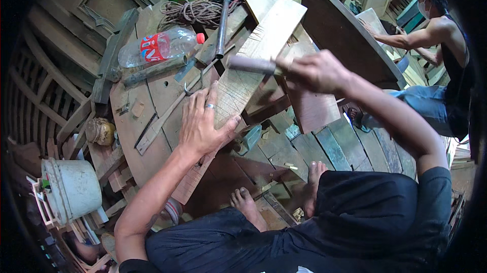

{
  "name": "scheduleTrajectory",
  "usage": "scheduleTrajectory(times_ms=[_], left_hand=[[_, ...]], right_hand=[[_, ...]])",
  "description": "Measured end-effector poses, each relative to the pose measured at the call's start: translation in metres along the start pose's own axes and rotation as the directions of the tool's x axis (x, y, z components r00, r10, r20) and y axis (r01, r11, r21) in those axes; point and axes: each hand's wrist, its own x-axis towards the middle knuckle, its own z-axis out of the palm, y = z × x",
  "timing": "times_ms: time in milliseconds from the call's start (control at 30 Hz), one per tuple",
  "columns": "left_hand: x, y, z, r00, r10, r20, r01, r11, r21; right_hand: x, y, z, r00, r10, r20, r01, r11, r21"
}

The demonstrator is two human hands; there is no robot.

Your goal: The person uses a wooden mallet and a chisel to carve and shape a rectangular piece of wood clamped to a workbench. They repeatedly strike the chisel to remove wood shavings and refine the surface of the plank.

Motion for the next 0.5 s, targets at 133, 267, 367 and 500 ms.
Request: scheduleTrajectory(times_ms=[133,267,367,500], left_hand=[[0.005,0.006,0.004,1.0,0.006,0.016,-0.007,1.0,0.017],[-0.001,-0.001,-0.002,0.998,-0.027,0.061,0.027,1.0,0.012],[0.002,0.004,-0.004,0.997,-0.023,0.074,0.024,1.0,-0.017],[0.002,0.006,0.0,0.998,0.003,0.06,-0.005,1.0,0.03]], right_hand=[[-0.014,0.056,0.002,0.801,0.567,-0.193,-0.595,0.791,-0.147],[-0.006,0.022,0.009,0.976,0.168,-0.142,-0.166,0.986,0.026],[-0.012,0.057,-0.003,0.975,0.103,-0.196,-0.138,0.975,-0.174],[-0.008,0.068,0.006,0.873,0.455,-0.178,-0.482,0.859,-0.171]])
